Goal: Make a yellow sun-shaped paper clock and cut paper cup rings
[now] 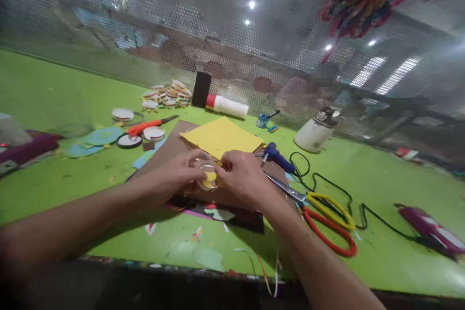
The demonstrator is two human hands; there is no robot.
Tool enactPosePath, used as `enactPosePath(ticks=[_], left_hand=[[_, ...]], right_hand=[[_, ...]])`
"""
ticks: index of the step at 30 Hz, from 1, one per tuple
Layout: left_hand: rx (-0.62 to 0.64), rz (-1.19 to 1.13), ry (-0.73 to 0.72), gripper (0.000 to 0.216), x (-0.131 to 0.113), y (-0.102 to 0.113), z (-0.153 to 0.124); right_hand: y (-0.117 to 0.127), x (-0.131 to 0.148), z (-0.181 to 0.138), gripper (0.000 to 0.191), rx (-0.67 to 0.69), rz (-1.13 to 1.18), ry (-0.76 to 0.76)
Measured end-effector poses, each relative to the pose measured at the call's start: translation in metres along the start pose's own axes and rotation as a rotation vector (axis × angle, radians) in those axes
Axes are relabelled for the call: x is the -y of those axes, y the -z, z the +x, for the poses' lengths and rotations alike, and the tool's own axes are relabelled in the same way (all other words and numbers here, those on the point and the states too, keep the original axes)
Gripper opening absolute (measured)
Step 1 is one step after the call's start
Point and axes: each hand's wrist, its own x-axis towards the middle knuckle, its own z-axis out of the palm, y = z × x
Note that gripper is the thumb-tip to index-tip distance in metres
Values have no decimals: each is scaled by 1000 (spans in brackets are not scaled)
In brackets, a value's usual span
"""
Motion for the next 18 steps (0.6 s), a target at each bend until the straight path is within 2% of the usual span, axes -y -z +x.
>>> enactPosePath(ticks=[9, 13, 18], left_hand=[[-33, -37, -6, 24, 1, 1, 2], [-17, -69, 4, 28, 3, 2, 3], [-22, -64, -2, 29, 2, 3, 3]], right_hand=[[2, -1, 2, 12, -1, 88, -26], [3, -10, 4, 15, -56, 218, -6], [4, -14, 3, 18, -89, 235, -34]])
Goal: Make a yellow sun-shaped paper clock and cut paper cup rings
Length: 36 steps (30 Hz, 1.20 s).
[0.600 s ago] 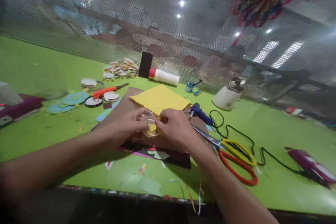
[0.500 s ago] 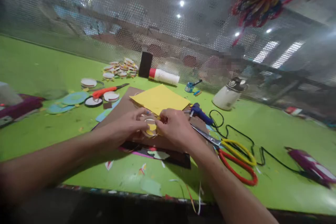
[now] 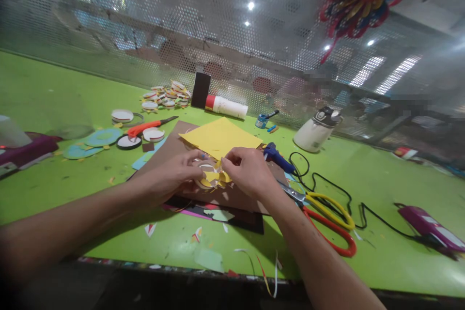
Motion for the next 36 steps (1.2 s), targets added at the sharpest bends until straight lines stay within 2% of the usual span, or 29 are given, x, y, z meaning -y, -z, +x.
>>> enactPosePath(ticks=[6, 12, 14, 17, 25, 36], left_hand=[[-13, 10, 7, 30, 0, -1, 0], [-23, 21, 4, 35, 0, 1, 1], [-34, 41, -1, 35, 0, 1, 1], [-53, 33, 9, 35, -1, 0, 0], [-48, 16, 22, 33, -1, -1, 1], [-59, -20, 41, 30, -4, -4, -2]], right_hand=[[2, 3, -2, 15, 2, 55, 10], [4, -4, 0, 22, -219, 260, 25], [3, -7, 2, 22, -249, 297, 14], [-2, -10, 3, 19, -218, 344, 13], [-11, 1, -2, 41, -60, 266, -2], [-16, 1, -2, 40, -44, 203, 56]])
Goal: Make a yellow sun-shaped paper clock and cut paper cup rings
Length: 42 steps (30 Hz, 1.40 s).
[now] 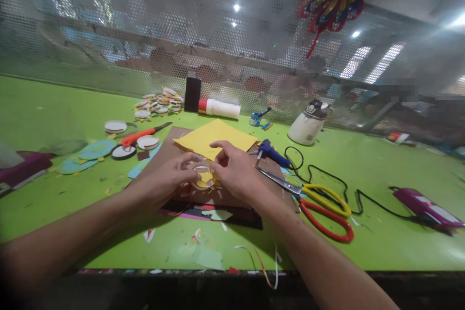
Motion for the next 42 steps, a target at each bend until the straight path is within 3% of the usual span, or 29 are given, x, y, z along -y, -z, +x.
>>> enactPosePath(ticks=[15, 18, 25, 34, 42], left_hand=[[-8, -77, -30, 31, 0, 8, 3], [-6, -108, -43, 31, 0, 9, 3], [11, -99, -43, 33, -2, 6, -1], [68, -126, -21, 36, -3, 5, -2], [105, -135, -22, 39, -4, 5, -5]], right_hand=[[11, -6, 5, 26, -244, 164, -23], [11, -3, 4, 28, -204, 172, -16], [10, 5, 1, 44, 8, 208, -155], [6, 2, 2, 44, 29, 287, -204], [4, -7, 2, 36, 50, 532, -243]])
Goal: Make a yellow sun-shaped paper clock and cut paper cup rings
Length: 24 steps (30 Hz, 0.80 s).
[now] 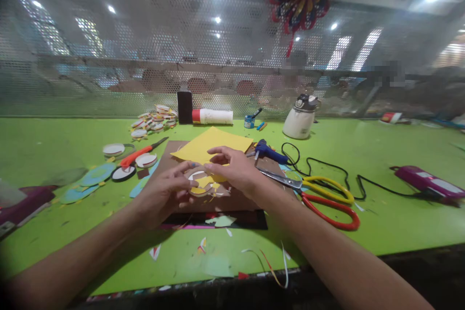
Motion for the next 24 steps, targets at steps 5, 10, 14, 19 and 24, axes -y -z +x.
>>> enactPosePath(ticks=[5, 10, 14, 19, 24], left_hand=[[5, -11, -31, 39, 0, 1, -1], [79, -17, -79, 33, 2, 3, -1], [88, -27, -75, 30, 1, 1, -2], [76, -54, -58, 32, -2, -1, -4], [96, -82, -80, 32, -1, -1, -4]], right_hand=[[2, 4, -3, 36, 81, 160, -71], [1, 9, -6, 45, 103, 259, -149], [-1, 11, -7, 47, 114, 336, -197], [-1, 10, -8, 46, 167, 447, -218], [4, 6, -4, 44, 162, 468, -230]])
